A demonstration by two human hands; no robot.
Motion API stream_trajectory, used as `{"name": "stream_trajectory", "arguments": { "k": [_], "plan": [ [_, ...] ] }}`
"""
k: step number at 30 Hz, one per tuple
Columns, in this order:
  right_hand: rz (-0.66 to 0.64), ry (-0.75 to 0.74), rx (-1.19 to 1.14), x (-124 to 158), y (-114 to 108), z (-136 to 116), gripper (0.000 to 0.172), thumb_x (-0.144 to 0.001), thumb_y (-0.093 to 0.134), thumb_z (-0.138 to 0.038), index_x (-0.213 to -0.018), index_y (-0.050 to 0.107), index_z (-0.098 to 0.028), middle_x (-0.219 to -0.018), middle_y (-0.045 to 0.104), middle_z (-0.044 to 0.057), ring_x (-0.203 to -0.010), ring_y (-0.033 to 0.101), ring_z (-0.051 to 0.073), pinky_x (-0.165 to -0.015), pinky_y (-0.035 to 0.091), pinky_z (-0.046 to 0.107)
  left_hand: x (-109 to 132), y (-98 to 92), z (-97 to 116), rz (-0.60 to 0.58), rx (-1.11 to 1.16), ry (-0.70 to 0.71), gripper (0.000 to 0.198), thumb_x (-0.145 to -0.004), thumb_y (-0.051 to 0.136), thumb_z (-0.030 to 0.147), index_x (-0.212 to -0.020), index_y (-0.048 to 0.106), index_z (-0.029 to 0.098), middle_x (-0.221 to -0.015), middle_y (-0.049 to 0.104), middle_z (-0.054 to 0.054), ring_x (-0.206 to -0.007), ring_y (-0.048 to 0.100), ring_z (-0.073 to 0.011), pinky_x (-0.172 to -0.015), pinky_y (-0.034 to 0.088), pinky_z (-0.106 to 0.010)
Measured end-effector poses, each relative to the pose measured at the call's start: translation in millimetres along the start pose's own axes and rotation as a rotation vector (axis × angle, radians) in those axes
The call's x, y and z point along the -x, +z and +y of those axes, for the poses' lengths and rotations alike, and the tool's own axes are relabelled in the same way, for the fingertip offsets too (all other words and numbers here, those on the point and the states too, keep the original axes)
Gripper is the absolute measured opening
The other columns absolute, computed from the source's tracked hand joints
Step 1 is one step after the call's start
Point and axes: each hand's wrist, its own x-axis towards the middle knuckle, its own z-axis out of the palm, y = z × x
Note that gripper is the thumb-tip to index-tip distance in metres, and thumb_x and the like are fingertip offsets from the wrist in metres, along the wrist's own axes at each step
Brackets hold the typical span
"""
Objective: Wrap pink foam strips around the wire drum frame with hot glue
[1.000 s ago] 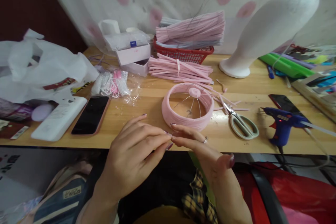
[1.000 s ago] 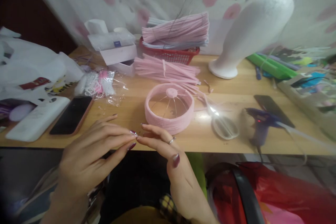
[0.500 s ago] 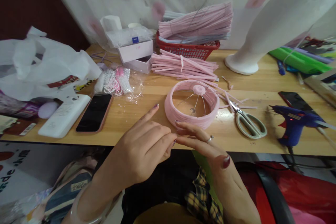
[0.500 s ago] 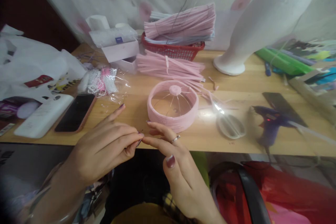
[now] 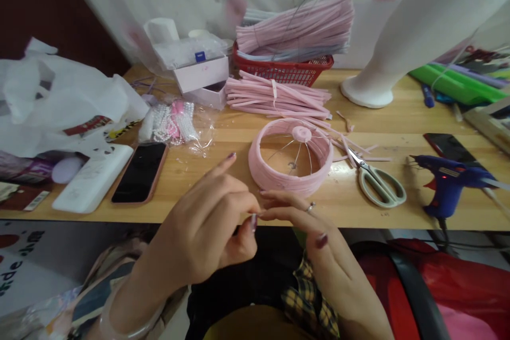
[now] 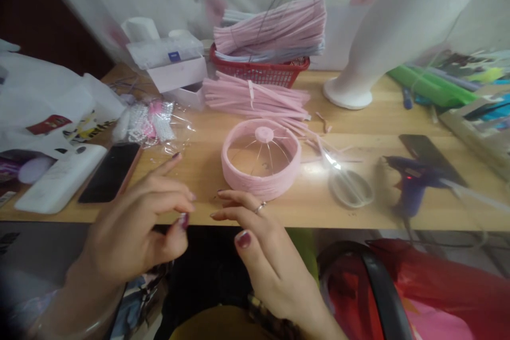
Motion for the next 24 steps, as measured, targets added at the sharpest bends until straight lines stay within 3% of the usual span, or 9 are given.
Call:
{"name": "stream_trajectory", "arguments": {
  "k": [4, 7, 11, 13, 15, 17, 20, 22, 24],
  "plan": [
    [0.068, 0.010, -0.113, -1, -2, -1, 0.070, -0.099, 0.019, -0.073, -0.115, 0.072, -0.030, -0.135, 0.063, 0.006, -0.130, 0.055, 0.029, -0.110, 0.046, 0.048, 15, -1.8, -8, 0.111, 0.187, -0.162, 0.021, -0.087, 0.039, 0.003, -0.086, 0.046, 0.023, -0.073, 0.049, 0.004, -0.065, 0.055, -0.0130, -0.105, 0.053, -0.053],
    [0.082, -0.004, -0.137, -3, -5, 3, 0.078, -0.097, 0.012, -0.075, -0.113, 0.074, -0.030, -0.130, 0.064, 0.007, -0.130, 0.055, 0.030, -0.108, 0.048, 0.049, 26, -4.8, -14, 0.101, 0.182, -0.237, 0.020, -0.091, 0.040, 0.005, -0.085, 0.046, 0.023, -0.072, 0.047, 0.005, -0.064, 0.054, -0.0130, -0.103, 0.055, -0.050],
    [0.071, -0.115, -0.135, -4, -7, 11, 0.079, -0.095, 0.011, -0.077, -0.116, 0.073, -0.033, -0.126, 0.065, 0.007, -0.127, 0.057, 0.031, -0.111, 0.046, 0.051, 36, -11.9, -22, 0.121, -0.154, -0.301, 0.024, -0.096, 0.049, 0.014, -0.075, 0.050, 0.023, -0.064, 0.052, 0.004, -0.058, 0.055, -0.0124, -0.078, 0.058, -0.033],
    [0.091, -0.114, -0.118, -3, -7, 9, 0.079, -0.094, 0.012, -0.079, -0.117, 0.073, -0.034, -0.126, 0.064, 0.007, -0.129, 0.055, 0.031, -0.114, 0.042, 0.053, 40, -14.5, -25, 0.201, -0.358, -0.362, 0.035, -0.098, 0.055, 0.022, -0.064, 0.049, 0.023, -0.056, 0.050, 0.005, -0.054, 0.054, -0.0124, -0.059, 0.048, -0.028],
    [0.117, -0.097, -0.094, -2, -6, 4, 0.078, -0.093, 0.015, -0.079, -0.119, 0.072, -0.034, -0.127, 0.063, 0.007, -0.132, 0.052, 0.032, -0.117, 0.039, 0.053, 42, -15.2, -24, 0.289, -0.394, -0.432, 0.040, -0.097, 0.059, 0.023, -0.059, 0.049, 0.023, -0.051, 0.049, 0.006, -0.053, 0.055, -0.0116, -0.054, 0.043, -0.028],
    [0.117, -0.107, -0.069, 0, -4, 0, 0.075, -0.093, 0.019, -0.080, -0.121, 0.072, -0.035, -0.129, 0.062, 0.006, -0.132, 0.052, 0.033, -0.117, 0.040, 0.052, 41, -13.5, -18, 0.337, -0.287, -0.462, 0.033, -0.096, 0.063, 0.022, -0.063, 0.057, 0.024, -0.058, 0.058, 0.007, -0.059, 0.060, -0.0109, -0.063, 0.050, -0.028],
    [0.099, -0.130, -0.046, 1, -3, -2, 0.070, -0.094, 0.023, -0.079, -0.124, 0.071, -0.038, -0.135, 0.059, 0.004, -0.133, 0.053, 0.033, -0.114, 0.044, 0.050, 31, -8.7, -1, 0.307, -0.105, -0.412, 0.006, -0.089, 0.073, 0.020, -0.092, 0.071, 0.025, -0.097, 0.075, 0.003, -0.088, 0.070, -0.0149, -0.090, 0.056, -0.034],
    [0.078, -0.142, -0.035, 1, -3, -1, 0.070, -0.094, 0.023, -0.079, -0.127, 0.069, -0.038, -0.139, 0.057, 0.003, -0.135, 0.051, 0.033, -0.113, 0.045, 0.050, 21, -6.2, 11, 0.239, -0.029, -0.333, 0.022, -0.088, 0.073, 0.016, -0.108, 0.070, 0.024, -0.111, 0.074, 0.000, -0.100, 0.070, -0.0159, -0.100, 0.055, -0.035],
    [0.062, -0.144, -0.019, 2, -3, 0, 0.071, -0.094, 0.023, -0.079, -0.129, 0.068, -0.038, -0.141, 0.055, 0.003, -0.136, 0.050, 0.033, -0.113, 0.045, 0.050, 10, -5.0, 20, 0.180, 0.002, -0.222, 0.020, -0.091, 0.068, 0.013, -0.109, 0.069, 0.021, -0.106, 0.076, -0.001, -0.099, 0.071, -0.0151, -0.102, 0.055, -0.035]
  ]
}}
